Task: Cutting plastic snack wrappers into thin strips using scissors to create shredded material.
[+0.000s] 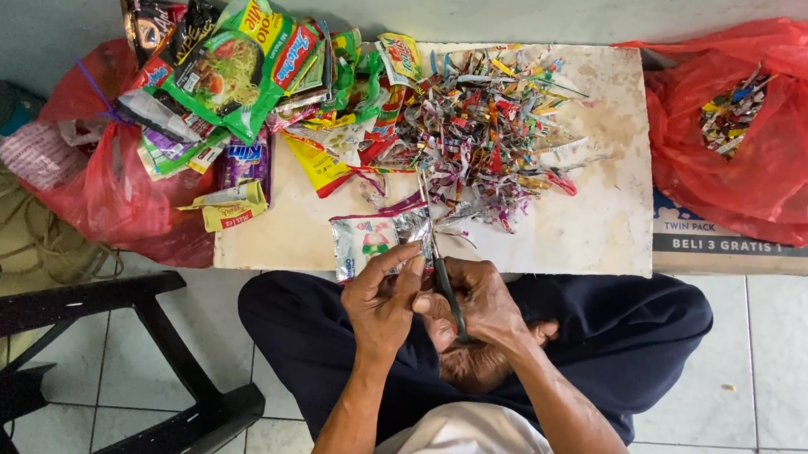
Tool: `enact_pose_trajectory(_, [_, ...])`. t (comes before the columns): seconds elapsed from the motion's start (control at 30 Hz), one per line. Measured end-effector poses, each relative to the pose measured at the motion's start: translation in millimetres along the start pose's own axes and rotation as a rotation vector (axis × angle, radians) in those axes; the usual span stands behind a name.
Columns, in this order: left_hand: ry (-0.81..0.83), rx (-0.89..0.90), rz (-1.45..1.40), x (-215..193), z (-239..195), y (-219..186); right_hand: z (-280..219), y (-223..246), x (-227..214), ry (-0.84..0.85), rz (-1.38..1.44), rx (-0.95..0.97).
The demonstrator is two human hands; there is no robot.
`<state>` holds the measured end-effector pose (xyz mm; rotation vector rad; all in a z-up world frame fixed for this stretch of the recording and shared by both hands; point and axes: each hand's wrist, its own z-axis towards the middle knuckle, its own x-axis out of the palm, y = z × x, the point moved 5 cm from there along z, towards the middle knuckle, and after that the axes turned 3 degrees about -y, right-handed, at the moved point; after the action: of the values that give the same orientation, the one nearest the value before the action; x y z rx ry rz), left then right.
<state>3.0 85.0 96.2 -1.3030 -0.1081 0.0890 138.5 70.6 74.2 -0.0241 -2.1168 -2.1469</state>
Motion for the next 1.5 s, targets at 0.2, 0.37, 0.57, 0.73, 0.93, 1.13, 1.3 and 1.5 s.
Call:
enact_pose_trajectory(0.2, [-0.009,-0.079,-0.063,-4.7,-6.8,23.5,5.4,35.8,4.7,0.028,-0.072,-0.001])
enact_pose_trajectory(0.37, [0.026,-0.118,-0.041,-2.5,1.7,-0.7,-7.9,-13.6,-13.9,-0.016,-0.099,0.048])
enact_pose_trajectory(0.57, [-0.063,-0.182,-0.051,-8.3,-7.3,12.8,-10.0,-12.9,-14.2,-0.041,-0.134,0.019])
enact_pose_trajectory(0.73, [-0.182,-0.08,0.037,-28.0,15.6,8.7,-18.6,-19.8,-16.4,-0.037,-0.158,0.018])
enact_pose_trajectory(0.93, [0.063,0.359,0.261,-32.2,41.0,-14.1,-12.9,19.4,-8.7,-0.019,-0.381,-0.075])
enact_pose_trajectory(1.13, [0.484,0.099,0.056,-17.8,52.4,-13.1,-14.8,23.4,-10.5,-0.037,-0.527,-0.108])
enact_pose_trajectory(1.3, [0.426,0.172,0.308,-19.9,48.0,-12.1,-16.4,23.5,-14.4,-0.113,-0.671,-0.143])
enact_pose_trajectory(1.5, [0.381,0.184,0.306,-21.6,42.3,-8.4,-26.0,10.7,-22.1,-0.091,-0.77,-0.087])
